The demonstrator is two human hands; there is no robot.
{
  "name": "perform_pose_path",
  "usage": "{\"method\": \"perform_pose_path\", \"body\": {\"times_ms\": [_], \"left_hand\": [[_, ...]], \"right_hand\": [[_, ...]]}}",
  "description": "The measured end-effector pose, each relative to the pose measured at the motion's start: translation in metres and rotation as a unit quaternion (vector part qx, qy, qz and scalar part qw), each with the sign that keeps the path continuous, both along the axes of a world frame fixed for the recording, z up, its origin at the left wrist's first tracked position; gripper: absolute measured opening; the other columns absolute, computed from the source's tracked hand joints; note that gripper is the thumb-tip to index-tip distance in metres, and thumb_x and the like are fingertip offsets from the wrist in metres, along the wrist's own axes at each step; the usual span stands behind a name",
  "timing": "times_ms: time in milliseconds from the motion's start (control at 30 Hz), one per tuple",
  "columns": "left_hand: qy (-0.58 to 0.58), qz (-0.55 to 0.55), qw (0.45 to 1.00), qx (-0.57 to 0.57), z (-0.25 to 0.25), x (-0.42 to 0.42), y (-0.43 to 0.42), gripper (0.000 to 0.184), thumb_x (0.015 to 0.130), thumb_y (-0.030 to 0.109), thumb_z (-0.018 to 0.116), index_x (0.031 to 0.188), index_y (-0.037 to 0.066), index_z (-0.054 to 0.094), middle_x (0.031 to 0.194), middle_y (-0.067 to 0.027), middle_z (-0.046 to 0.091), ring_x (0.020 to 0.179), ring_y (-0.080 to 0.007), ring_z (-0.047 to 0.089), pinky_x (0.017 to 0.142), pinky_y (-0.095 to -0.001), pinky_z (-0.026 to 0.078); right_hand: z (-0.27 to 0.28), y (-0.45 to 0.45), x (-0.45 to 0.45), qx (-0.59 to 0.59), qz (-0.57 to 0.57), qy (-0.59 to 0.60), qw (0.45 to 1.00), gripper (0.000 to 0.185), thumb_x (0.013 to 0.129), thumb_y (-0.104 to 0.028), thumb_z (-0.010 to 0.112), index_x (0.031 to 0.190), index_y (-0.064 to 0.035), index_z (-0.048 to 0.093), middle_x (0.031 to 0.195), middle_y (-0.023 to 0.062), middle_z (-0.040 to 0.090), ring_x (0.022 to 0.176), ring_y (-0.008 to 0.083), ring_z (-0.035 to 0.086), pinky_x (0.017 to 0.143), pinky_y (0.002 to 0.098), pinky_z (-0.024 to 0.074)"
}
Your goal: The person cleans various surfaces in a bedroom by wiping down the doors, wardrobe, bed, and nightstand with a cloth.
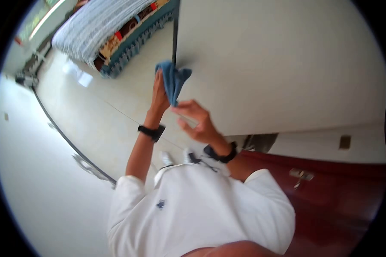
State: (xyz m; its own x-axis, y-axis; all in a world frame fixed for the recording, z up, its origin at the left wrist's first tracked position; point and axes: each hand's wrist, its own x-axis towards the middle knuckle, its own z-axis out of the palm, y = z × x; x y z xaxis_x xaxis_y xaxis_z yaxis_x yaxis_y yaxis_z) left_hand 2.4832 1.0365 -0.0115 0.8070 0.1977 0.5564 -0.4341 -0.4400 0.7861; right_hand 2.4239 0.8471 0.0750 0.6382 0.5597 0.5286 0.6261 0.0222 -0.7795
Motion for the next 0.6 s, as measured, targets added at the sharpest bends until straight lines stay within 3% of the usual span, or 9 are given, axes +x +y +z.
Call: {"method": "perform_pose_path", "body": {"times_ms": [67,167,267,300,400,467,500,533,600], "left_hand": [[-0.128,0.010,0.981,0.149,0.078,0.026,-0.014,0.055,0.084,0.023,0.061,0.129,-0.003,0.044,0.136,-0.0255,0.041,0.122,-0.0485,0.039,0.104,-0.0495,0.032],[-0.275,-0.029,0.936,0.215,0.206,0.029,-0.030,0.056,0.082,0.026,0.063,0.129,0.001,0.047,0.143,-0.0260,0.034,0.129,-0.0488,0.033,0.107,-0.0511,0.028],[-0.360,-0.033,0.894,0.264,0.257,0.064,-0.075,0.059,0.075,0.026,0.067,0.130,0.010,0.052,0.148,-0.0265,0.029,0.135,-0.0464,0.027,0.108,-0.0503,0.027],[-0.330,0.003,0.886,0.325,0.259,0.066,-0.088,0.060,0.072,0.022,0.068,0.129,0.006,0.052,0.151,-0.0270,0.020,0.140,-0.0441,0.018,0.112,-0.0487,0.021],[-0.280,0.049,0.887,0.363,0.230,0.072,-0.119,0.061,0.070,0.019,0.067,0.129,0.011,0.053,0.152,-0.0289,0.015,0.141,-0.0446,0.014,0.110,-0.0520,0.024],[-0.162,-0.067,0.912,0.370,0.212,0.062,-0.126,0.064,0.068,0.019,0.067,0.130,0.015,0.053,0.150,-0.0308,0.015,0.140,-0.0421,0.022,0.106,-0.0481,0.032],[-0.140,-0.103,0.917,0.359,0.182,0.074,-0.126,0.067,0.067,0.018,0.066,0.132,0.021,0.052,0.149,-0.0258,0.024,0.135,-0.0375,0.032,0.103,-0.0417,0.038],[-0.158,-0.110,0.862,0.469,0.202,0.051,-0.116,0.064,0.074,0.021,0.067,0.136,0.017,0.048,0.147,-0.0180,0.033,0.129,-0.0324,0.043,0.105,-0.0355,0.039],[-0.136,-0.311,0.910,0.238,0.131,0.089,-0.093,0.054,0.084,0.025,0.065,0.133,0.010,0.050,0.138,-0.0116,0.047,0.122,-0.0296,0.050,0.106,-0.0378,0.038]], "right_hand": [[0.050,-0.014,0.007,0.018,-0.040,-0.099,0.994,0.032,0.081,-0.002,0.062,0.113,-0.0074,0.065,0.101,0.0119,0.058,0.085,0.0225,0.061,0.073,0.0308,0.0501],[0.133,-0.022,-0.001,0.052,-0.135,-0.260,0.955,0.039,0.080,-0.002,0.063,0.118,-0.0086,0.060,0.099,0.0114,0.058,0.087,0.0246,0.059,0.076,0.0319,0.0491],[0.167,-0.059,0.014,0.046,-0.260,-0.327,0.908,0.044,0.080,-0.004,0.065,0.123,-0.0082,0.057,0.097,0.0113,0.058,0.089,0.0251,0.057,0.077,0.0323,0.0476],[0.170,-0.067,0.013,0.038,-0.286,-0.316,0.904,0.045,0.080,-0.005,0.066,0.124,-0.0086,0.056,0.095,0.0110,0.057,0.085,0.0241,0.056,0.074,0.0331,0.0469],[0.152,-0.090,0.022,-0.037,-0.329,-0.246,0.911,0.048,0.081,-0.004,0.066,0.127,-0.0082,0.053,0.095,0.0105,0.057,0.078,0.0220,0.055,0.070,0.0328,0.0466],[0.136,-0.101,0.024,-0.079,-0.324,-0.196,0.922,0.047,0.081,-0.003,0.065,0.126,-0.0080,0.053,0.096,0.0116,0.059,0.076,0.0237,0.057,0.069,0.0336,0.0481],[0.125,-0.104,0.023,-0.119,-0.324,-0.143,0.928,0.046,0.081,-0.003,0.064,0.126,-0.0078,0.053,0.097,0.0127,0.062,0.074,0.0254,0.059,0.068,0.0345,0.0495],[0.108,-0.108,0.028,-0.120,-0.326,-0.144,0.927,0.046,0.081,-0.003,0.064,0.126,-0.0078,0.053,0.097,0.0127,0.062,0.074,0.0254,0.059,0.068,0.0345,0.0495],[0.074,-0.102,0.041,-0.178,-0.356,-0.195,0.896,0.040,0.083,-0.002,0.062,0.122,-0.0083,0.055,0.082,0.0113,0.064,0.065,0.0273,0.059,0.063,0.0361,0.0489]]}}
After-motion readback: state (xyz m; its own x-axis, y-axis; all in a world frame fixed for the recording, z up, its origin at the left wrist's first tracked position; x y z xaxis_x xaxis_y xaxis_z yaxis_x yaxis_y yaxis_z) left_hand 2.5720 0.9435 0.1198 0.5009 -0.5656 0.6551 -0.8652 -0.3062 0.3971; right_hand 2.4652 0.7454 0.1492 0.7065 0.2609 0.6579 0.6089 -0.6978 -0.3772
